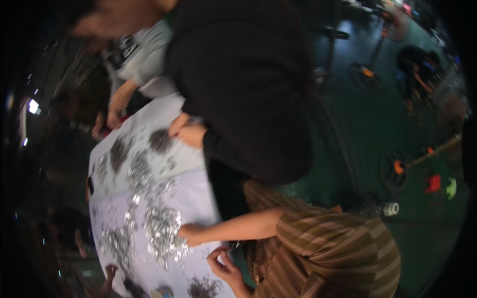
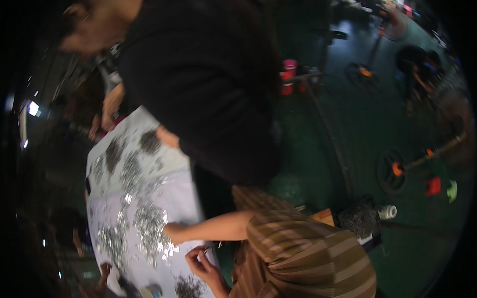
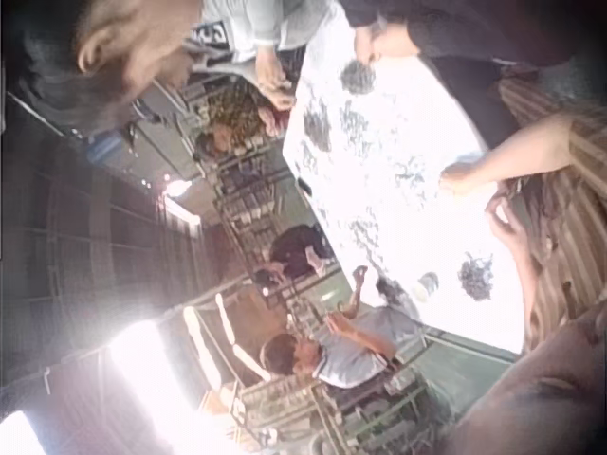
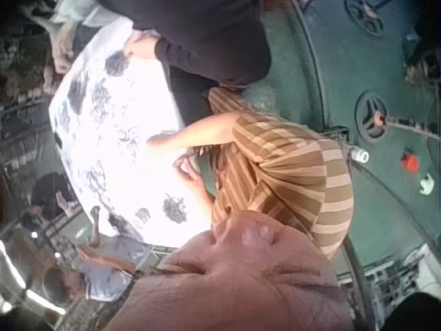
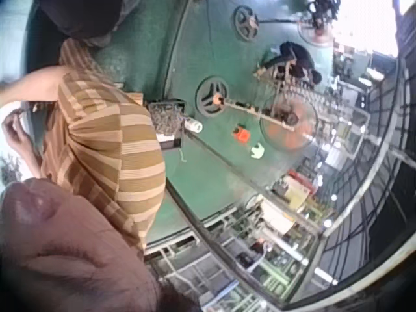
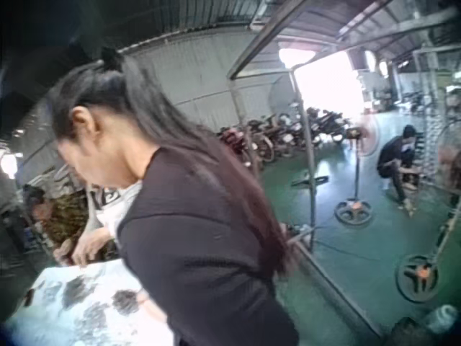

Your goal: The person sorts small metal clips and hooks on a table covered with a white cloth. They pick up items from a large mixed pile, separate them by type, and place them into smaller piles. Other people at the table perform similar sorting actions.

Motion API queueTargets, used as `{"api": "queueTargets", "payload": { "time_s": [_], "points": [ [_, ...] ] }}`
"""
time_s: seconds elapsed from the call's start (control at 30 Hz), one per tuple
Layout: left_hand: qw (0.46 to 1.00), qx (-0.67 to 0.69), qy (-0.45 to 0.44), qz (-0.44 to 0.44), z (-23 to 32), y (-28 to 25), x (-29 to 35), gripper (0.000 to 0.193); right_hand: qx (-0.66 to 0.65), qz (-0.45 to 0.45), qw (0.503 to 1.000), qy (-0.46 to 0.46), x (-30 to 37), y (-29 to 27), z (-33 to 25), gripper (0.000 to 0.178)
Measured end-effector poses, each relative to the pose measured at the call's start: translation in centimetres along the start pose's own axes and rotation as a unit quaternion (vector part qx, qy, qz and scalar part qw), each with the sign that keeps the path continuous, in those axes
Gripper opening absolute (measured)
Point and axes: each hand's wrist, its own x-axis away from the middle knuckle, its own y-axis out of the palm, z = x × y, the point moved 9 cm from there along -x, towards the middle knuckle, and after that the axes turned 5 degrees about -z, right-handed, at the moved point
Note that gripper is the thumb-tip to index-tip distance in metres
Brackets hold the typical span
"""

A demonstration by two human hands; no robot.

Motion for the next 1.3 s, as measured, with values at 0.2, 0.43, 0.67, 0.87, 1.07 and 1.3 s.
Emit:
{"api": "queueTargets", "payload": {
  "time_s": [0.2,0.43,0.67,0.87,1.07,1.3],
  "points": [
    [0.997,0.057,0.030,-0.039,0.3,2.0,-1.2,0.007,-0.089,0.073,0.992,0.048,3.8,-5.5,1.9,0.009],
    [0.999,-0.010,0.030,-0.033,1.5,1.8,-2.5,0.005,-0.399,0.015,0.916,0.041,7.8,-6.9,5.2,0.015],
    [0.998,0.066,-0.013,-0.004,-0.7,1.3,-2.9,0.004,-0.390,0.034,0.919,0.052,11.4,-10.5,2.8,0.012],
    [1.000,0.005,-0.020,0.015,-0.9,0.9,-2.7,0.003,-0.379,0.034,0.924,0.041,13.1,-10.0,0.7,0.011],
    [0.998,-0.033,-0.035,0.049,-1.4,0.9,-2.3,0.005,-0.284,0.075,0.956,-0.009,14.4,-10.2,0.1,0.010],
    [0.991,-0.116,-0.010,0.064,-0.5,0.5,-2.3,0.009,-0.188,0.101,0.977,-0.016,15.7,-10.9,-2.8,0.010]
  ]
}}
